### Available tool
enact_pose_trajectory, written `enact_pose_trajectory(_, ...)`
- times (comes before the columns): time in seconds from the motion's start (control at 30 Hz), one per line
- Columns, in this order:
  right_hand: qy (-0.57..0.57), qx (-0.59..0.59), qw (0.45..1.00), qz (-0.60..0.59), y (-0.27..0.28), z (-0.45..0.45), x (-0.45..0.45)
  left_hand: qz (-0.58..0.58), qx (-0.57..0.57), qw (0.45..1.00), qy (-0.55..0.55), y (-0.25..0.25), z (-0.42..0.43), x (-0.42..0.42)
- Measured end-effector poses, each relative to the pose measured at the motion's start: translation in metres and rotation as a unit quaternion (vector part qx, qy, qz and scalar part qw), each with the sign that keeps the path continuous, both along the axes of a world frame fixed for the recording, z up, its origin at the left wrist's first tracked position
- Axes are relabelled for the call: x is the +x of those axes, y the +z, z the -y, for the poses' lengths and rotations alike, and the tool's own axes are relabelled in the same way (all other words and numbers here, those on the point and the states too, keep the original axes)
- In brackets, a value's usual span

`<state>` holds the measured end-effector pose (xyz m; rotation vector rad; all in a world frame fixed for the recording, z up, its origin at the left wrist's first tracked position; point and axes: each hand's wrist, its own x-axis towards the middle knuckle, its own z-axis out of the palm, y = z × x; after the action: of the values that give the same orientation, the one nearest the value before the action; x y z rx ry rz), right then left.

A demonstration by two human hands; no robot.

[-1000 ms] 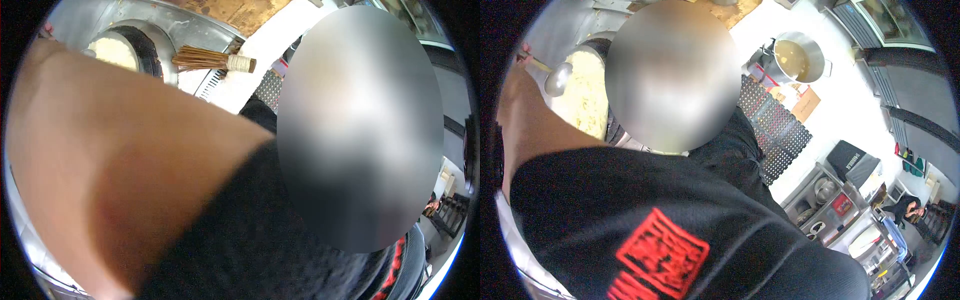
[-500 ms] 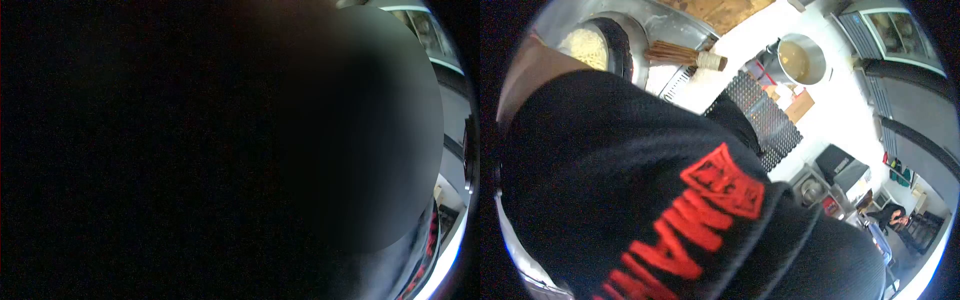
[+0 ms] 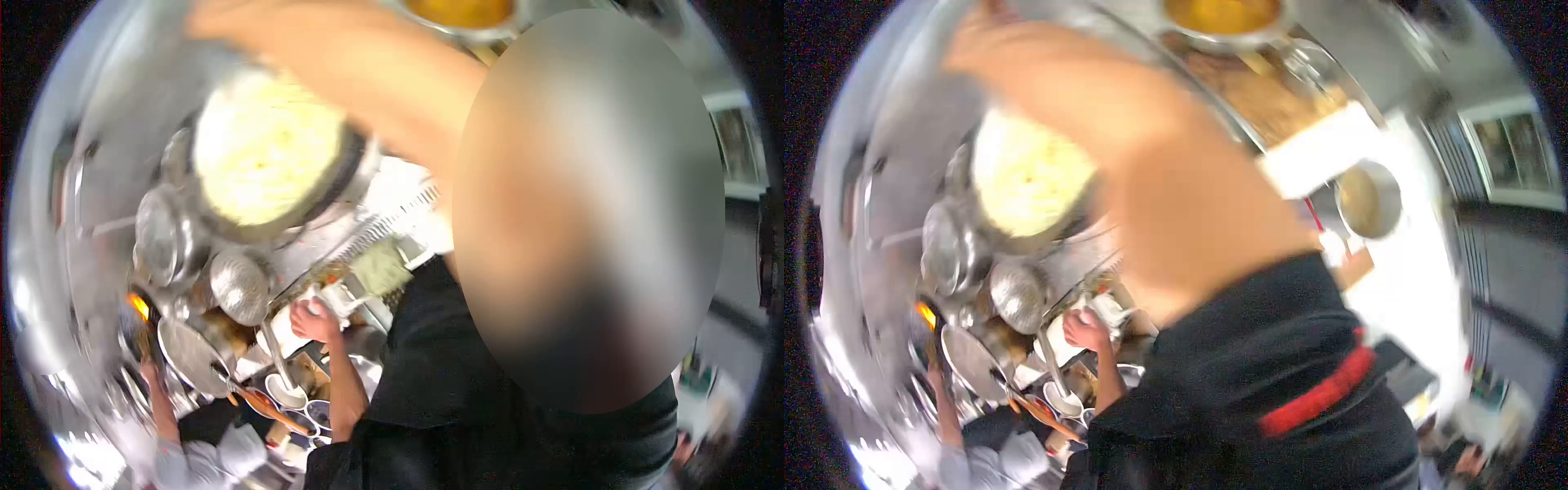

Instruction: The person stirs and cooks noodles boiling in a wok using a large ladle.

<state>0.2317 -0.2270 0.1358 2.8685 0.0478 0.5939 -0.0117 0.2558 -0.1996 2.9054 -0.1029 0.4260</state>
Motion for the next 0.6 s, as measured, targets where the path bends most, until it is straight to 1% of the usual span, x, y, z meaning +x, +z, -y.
enact_pose_trajectory(0.07,-0.017,-0.01,1.0,-0.016,0.009,-0.003,-0.005,0.041,-0.017,0.999,-0.006,-0.002,0.002,-0.003)
enact_pose_trajectory(0.1,-0.026,-0.015,0.999,-0.024,0.011,-0.001,-0.01,0.062,-0.027,0.997,0.023,0.003,0.007,-0.004)
enact_pose_trajectory(0.13,-0.024,0.011,1.0,-0.002,0.018,0.003,-0.025,0.048,-0.014,0.999,0.02,0.009,0.01,-0.007)
enact_pose_trajectory(0.17,-0.041,-0.019,0.998,-0.039,0.029,0.006,-0.04,0.031,-0.001,0.999,0.015,0.013,0.013,-0.008)
enact_pose_trajectory(0.2,-0.034,-0.071,0.994,-0.082,0.038,-0.009,-0.047,0.038,-0.019,0.998,0.038,0.005,0.003,-0.001)
enact_pose_trajectory(0.23,0.03,-0.067,0.996,0.054,0.026,0.006,-0.05,0.031,-0.034,0.999,0.027,0.006,0.004,0.0)
enact_pose_trajectory(0.27,0.027,-0.105,0.993,0.046,0.023,0.02,-0.049,0.023,-0.045,0.999,0.014,0.007,0.003,-0.001)
enact_pose_trajectory(0.3,0.047,-0.125,0.987,0.089,0.02,0.033,-0.051,0.012,-0.049,0.999,0.012,0.008,0.003,-0.002)
enact_pose_trajectory(0.33,0.067,-0.144,0.978,0.133,0.018,0.043,-0.054,0.021,-0.062,0.997,0.032,0.009,0.005,-0.001)
enact_pose_trajectory(0.4,0.062,-0.146,0.974,0.165,0.012,0.057,-0.054,0.01,-0.048,0.999,0.02,0.011,0.004,-0.002)
enact_pose_trajectory(0.43,0.07,-0.146,0.972,0.171,0.003,0.066,-0.053,0.027,-0.052,0.998,0.016,0.009,0.005,-0.002)
enact_pose_trajectory(0.53,0.083,-0.149,0.962,0.214,-0.032,0.078,-0.046,0.026,-0.06,0.998,0.021,0.008,0.004,-0.004)
enact_pose_trajectory(0.6,0.059,-0.137,0.968,0.202,-0.056,0.08,-0.042,0.033,-0.071,0.996,0.032,0.006,0.005,-0.003)
